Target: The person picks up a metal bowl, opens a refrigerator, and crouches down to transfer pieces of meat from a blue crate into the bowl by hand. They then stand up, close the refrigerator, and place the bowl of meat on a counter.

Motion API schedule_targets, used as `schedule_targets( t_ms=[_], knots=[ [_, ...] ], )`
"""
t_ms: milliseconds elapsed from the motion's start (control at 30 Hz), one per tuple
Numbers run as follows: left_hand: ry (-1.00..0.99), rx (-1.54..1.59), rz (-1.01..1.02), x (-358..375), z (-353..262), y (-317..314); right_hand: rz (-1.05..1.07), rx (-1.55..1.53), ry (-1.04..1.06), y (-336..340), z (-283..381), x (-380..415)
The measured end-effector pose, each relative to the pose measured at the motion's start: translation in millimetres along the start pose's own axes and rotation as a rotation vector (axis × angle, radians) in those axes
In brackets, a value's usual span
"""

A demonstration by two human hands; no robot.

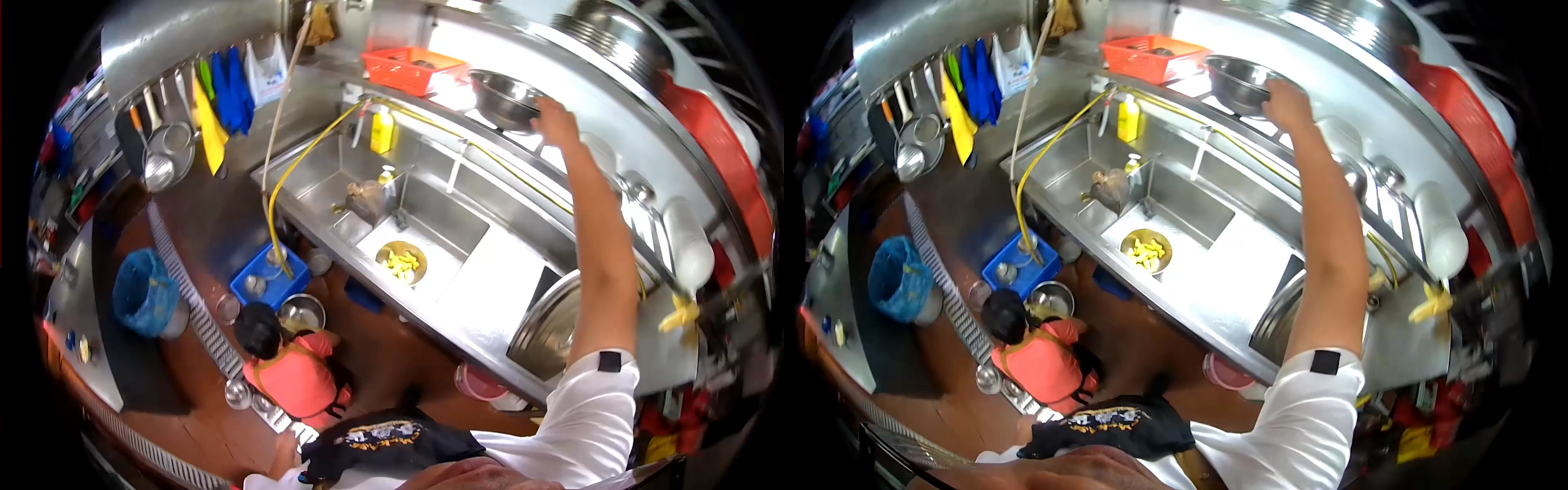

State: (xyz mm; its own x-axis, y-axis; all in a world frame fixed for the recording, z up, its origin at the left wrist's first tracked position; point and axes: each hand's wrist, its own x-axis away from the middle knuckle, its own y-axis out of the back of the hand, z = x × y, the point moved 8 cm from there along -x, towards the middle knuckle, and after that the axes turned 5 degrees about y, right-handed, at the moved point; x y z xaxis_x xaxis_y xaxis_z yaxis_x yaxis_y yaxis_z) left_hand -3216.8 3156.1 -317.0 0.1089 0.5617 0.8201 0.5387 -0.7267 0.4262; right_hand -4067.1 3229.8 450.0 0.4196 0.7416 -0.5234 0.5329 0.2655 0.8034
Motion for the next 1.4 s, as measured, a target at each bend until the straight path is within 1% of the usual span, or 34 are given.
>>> schedule_targets(
  t_ms=[67, 100, 133, 167, 200, 233, 267, 300, 333, 367, 400, 433, 500, 600, 633, 667, 700, 733, 767, 833, 900, 967, 1033, 1067, 1100, 1133, 1167, 1200, 1233, 1267, 1300, 1333, 1367, 1400],
  knots=[
    [-0.036, 0.042, -0.019, 25, -22, -32, 0.127, -0.016, 0.116, -62, -36, -50],
    [-0.077, 0.055, -0.018, 40, -52, -49, 0.238, -0.036, 0.200, -86, -40, -66],
    [-0.117, 0.063, -0.013, 69, -93, -62, 0.374, -0.181, 0.311, -114, -48, -82],
    [-0.411, 0.166, -0.126, 87, -132, -78, 0.404, -0.167, 0.291, -113, -46, -84],
    [-0.460, 0.193, -0.054, 65, -139, -102, 0.434, -0.153, 0.270, -111, -42, -86],
    [-0.381, 0.169, -0.054, 80, -167, -109, 0.405, -0.127, 0.295, -123, -51, -100],
    [-0.405, 0.058, -0.056, 64, -168, -117, 0.348, -0.099, 0.336, -125, -57, -102],
    [-0.324, 0.124, -0.063, 86, -201, -112, 0.285, -0.080, 0.384, -130, -64, -116],
    [-0.305, 0.162, -0.083, 57, -192, -121, 0.199, -0.078, 0.421, -127, -72, -124],
    [-0.412, 0.110, -0.125, 48, -207, -123, 0.318, -0.031, 0.379, -125, -72, -128],
    [-0.396, 0.055, -0.159, 43, -222, -124, 0.370, -0.033, 0.340, -125, -74, -131],
    [-0.393, 0.036, -0.146, 61, -262, -122, 0.329, -0.122, 0.345, -131, -85, -140],
    [-0.530, 0.029, -0.114, 81, -340, -129, 0.284, -0.206, 0.349, -135, -97, -141],
    [-0.690, -0.047, -0.063, 95, -452, -142, 0.372, -0.246, 0.266, -120, -82, -123],
    [-0.715, -0.037, -0.031, 92, -485, -143, 0.483, -0.287, 0.221, -124, -76, -120],
    [-0.747, -0.025, -0.012, 88, -518, -141, 0.505, -0.321, 0.208, -123, -73, -117],
    [-0.774, -0.043, -0.002, 73, -548, -140, 0.528, -0.354, 0.193, -123, -72, -115],
    [-0.799, -0.061, 0.015, 57, -574, -137, 0.457, -0.364, 0.212, -118, -69, -110],
    [-0.793, -0.107, -0.030, 42, -605, -131, 0.387, -0.373, 0.231, -114, -68, -105],
    [-0.780, -0.147, -0.123, 2, -669, -113, 0.397, -0.444, 0.190, -114, -65, -96],
    [-0.759, -0.137, -0.237, -55, -733, -90, 0.469, -0.464, 0.127, -104, -43, -86],
    [-0.680, -0.094, -0.307, -111, -789, -64, 0.454, -0.342, 0.109, -89, -36, -84],
    [-0.588, -0.062, -0.371, -146, -840, -40, 0.470, -0.227, 0.133, -84, -62, -85],
    [-0.563, -0.066, -0.430, -162, -859, -33, 0.476, -0.178, 0.173, -79, -77, -85],
    [-0.571, -0.096, -0.409, -177, -877, -33, 0.443, -0.345, 0.154, -74, -78, -84],
    [-0.589, -0.126, -0.383, -192, -893, -33, 0.397, -0.375, 0.102, -70, -88, -75],
    [-0.714, -0.158, -0.405, -205, -907, -35, 0.349, -0.406, 0.053, -66, -99, -67],
    [-0.771, -0.230, -0.424, -230, -914, -44, 0.347, -0.397, 0.102, -60, -71, -65],
    [-0.707, -0.411, -0.339, -256, -921, -54, 0.461, -0.383, 0.063, -56, -47, -71],
    [-0.631, -0.484, -0.206, -257, -931, -55, 0.575, -0.375, 0.016, -51, -32, -75],
    [-0.646, -0.502, -0.257, -249, -939, -49, 0.506, -0.361, 0.079, -44, -28, -78],
    [-0.581, -0.629, -0.214, -207, -949, -38, 0.448, -0.353, 0.146, -41, -26, -80],
    [-0.605, -0.725, -0.216, -216, -955, -46, 0.479, -0.385, 0.035, -40, -32, -81],
    [-0.618, -0.821, -0.223, -226, -958, -49, 0.503, -0.311, -0.037, -36, -37, -82]
  ],
)
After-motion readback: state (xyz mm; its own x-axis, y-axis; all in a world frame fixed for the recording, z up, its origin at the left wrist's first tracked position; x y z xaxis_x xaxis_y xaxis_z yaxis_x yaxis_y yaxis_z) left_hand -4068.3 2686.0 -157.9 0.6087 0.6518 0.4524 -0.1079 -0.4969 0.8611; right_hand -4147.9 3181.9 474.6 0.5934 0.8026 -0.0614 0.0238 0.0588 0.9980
